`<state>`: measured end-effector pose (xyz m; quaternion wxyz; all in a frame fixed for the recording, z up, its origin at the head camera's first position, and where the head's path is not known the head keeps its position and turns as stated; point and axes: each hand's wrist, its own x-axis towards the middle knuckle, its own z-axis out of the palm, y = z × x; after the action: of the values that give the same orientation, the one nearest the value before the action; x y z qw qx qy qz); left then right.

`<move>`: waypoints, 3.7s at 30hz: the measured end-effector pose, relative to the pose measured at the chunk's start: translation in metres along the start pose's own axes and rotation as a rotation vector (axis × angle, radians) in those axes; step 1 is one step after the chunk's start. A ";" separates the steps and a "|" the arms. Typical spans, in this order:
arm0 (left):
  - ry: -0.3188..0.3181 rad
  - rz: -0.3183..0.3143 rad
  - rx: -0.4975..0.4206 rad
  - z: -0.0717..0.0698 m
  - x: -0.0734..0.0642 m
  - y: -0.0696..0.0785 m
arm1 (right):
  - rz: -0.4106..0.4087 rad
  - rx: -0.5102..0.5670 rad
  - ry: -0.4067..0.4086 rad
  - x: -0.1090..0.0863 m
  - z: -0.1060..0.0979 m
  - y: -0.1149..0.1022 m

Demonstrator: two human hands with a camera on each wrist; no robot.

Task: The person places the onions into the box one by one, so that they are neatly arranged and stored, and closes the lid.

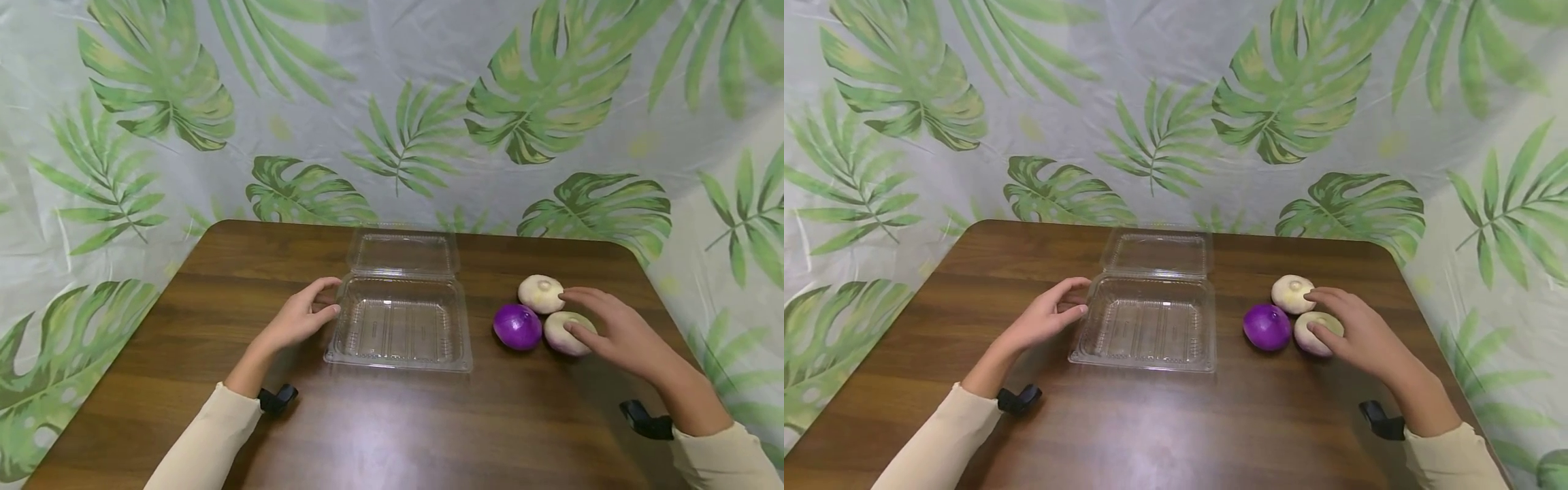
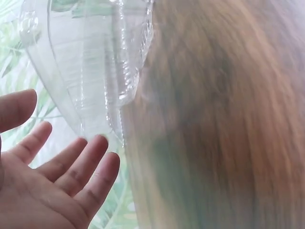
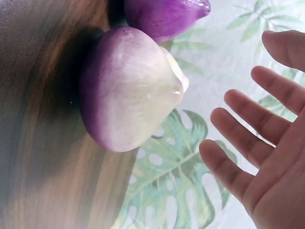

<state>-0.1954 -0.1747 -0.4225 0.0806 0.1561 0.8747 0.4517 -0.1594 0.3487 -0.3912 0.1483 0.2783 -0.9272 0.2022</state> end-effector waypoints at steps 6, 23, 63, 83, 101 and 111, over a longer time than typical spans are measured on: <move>-0.031 -0.018 -0.225 0.003 0.009 -0.008 | 0.025 0.004 -0.007 0.001 0.003 0.002; 0.008 0.008 -0.423 0.025 0.012 -0.015 | 0.015 0.012 -0.042 0.022 0.012 -0.017; 0.033 0.193 -0.243 0.025 0.008 -0.013 | 0.036 0.015 -0.053 0.005 0.009 0.003; 0.008 0.209 -0.245 0.025 0.004 -0.013 | 0.209 0.140 -0.131 -0.029 0.018 0.027; 0.009 0.201 -0.245 0.022 0.006 -0.012 | 0.303 0.163 -0.244 -0.029 0.029 0.036; -0.016 0.233 -0.252 0.021 0.009 -0.016 | 0.306 0.130 -0.220 -0.034 0.027 0.039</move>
<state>-0.2010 -0.1641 -0.4477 0.0536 0.2489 0.7863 0.5630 -0.1592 0.3811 -0.4396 -0.0047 0.1634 -0.9543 0.2502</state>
